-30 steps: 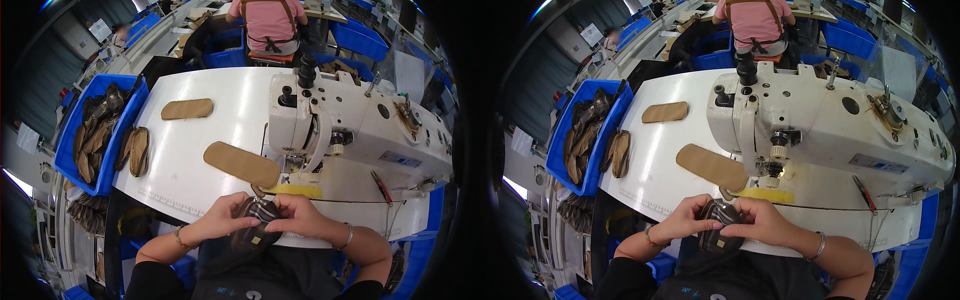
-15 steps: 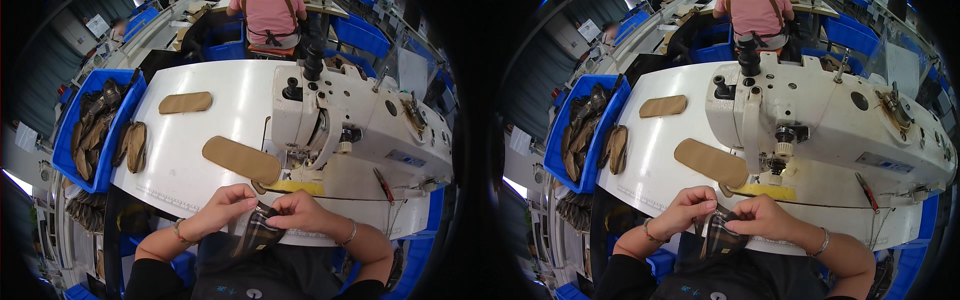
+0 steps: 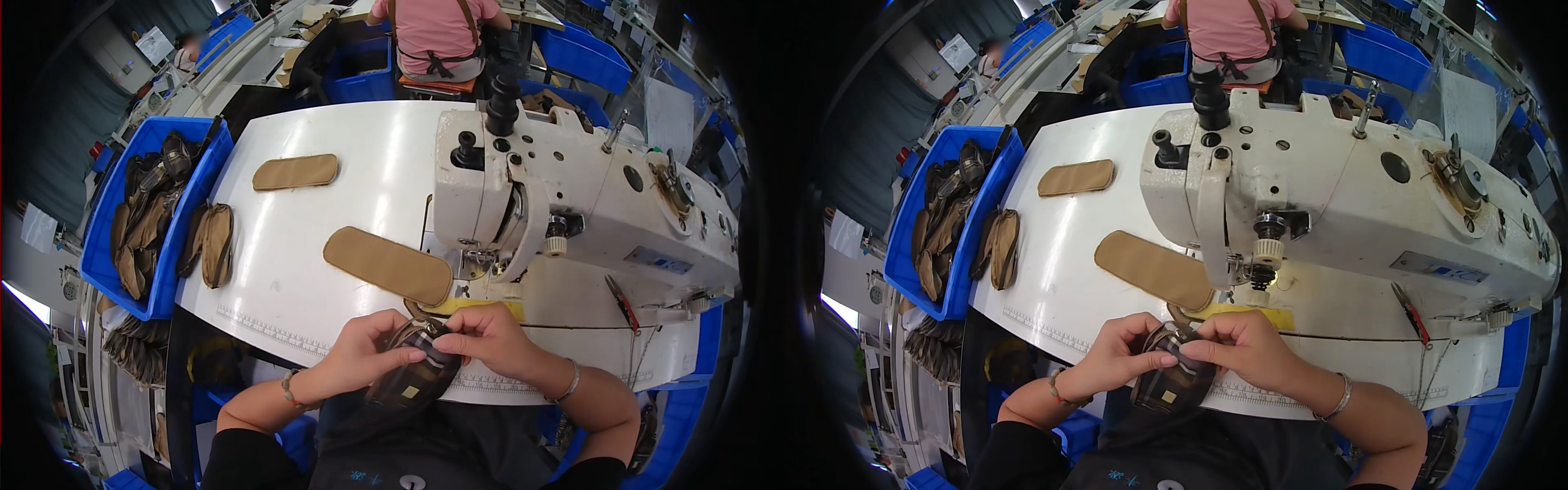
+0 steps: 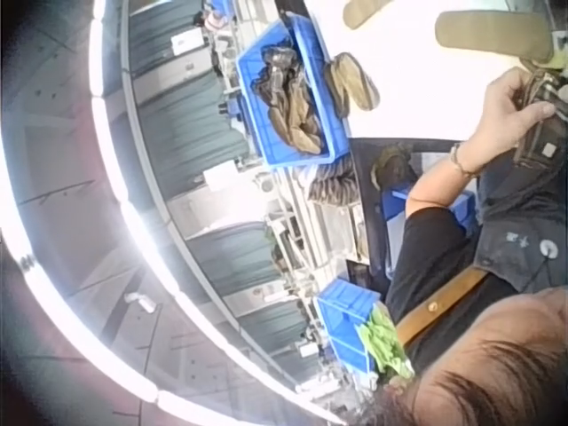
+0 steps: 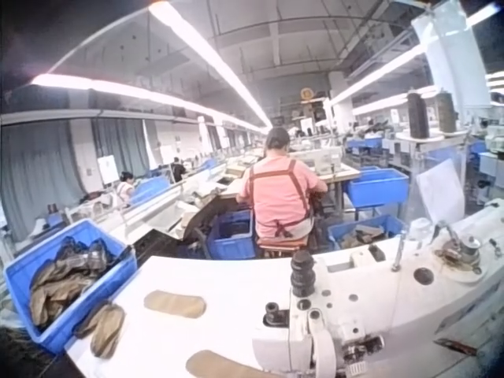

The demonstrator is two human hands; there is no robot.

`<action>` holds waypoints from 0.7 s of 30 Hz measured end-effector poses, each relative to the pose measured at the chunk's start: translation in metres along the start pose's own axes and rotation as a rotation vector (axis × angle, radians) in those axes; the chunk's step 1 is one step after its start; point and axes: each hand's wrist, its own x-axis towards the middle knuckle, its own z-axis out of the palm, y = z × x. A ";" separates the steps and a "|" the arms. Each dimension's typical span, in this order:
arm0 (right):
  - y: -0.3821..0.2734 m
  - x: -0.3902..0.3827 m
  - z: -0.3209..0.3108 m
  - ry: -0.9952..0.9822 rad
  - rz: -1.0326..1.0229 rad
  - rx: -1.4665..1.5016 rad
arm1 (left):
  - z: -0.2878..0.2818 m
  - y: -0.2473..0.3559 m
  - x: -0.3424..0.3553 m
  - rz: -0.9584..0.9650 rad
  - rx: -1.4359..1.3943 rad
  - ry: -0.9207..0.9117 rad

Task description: Using a sewing machine to stitch together components of a leather bag.

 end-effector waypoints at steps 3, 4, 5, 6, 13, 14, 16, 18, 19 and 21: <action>0.012 0.002 -0.002 -0.062 -0.025 0.074 | 0.001 -0.004 0.000 -0.104 -0.196 -0.028; 0.015 0.002 -0.002 -0.091 -0.034 0.145 | 0.003 -0.006 0.001 -0.024 -0.188 -0.041; 0.018 0.002 -0.002 -0.120 -0.043 0.215 | 0.004 -0.008 0.001 0.056 -0.181 -0.055; 0.019 0.002 -0.001 -0.120 -0.042 0.213 | 0.003 -0.009 0.002 0.058 -0.182 -0.054; 0.015 0.001 -0.002 -0.190 -0.016 0.295 | -0.008 -0.005 0.003 0.108 -0.072 -0.155; 0.010 0.001 -0.004 -0.195 0.065 0.225 | -0.008 -0.001 0.002 0.010 -0.163 -0.188; 0.006 0.002 -0.003 -0.211 0.085 0.204 | -0.002 0.003 0.000 -0.036 -0.201 -0.199; 0.007 0.002 -0.003 -0.227 0.106 0.182 | 0.000 0.003 0.000 -0.080 -0.240 -0.210; 0.010 0.002 -0.004 -0.240 0.094 0.208 | -0.002 0.001 0.001 -0.011 -0.147 -0.214; 0.013 0.002 -0.003 -0.254 0.084 0.235 | -0.007 -0.003 0.002 0.056 -0.056 -0.217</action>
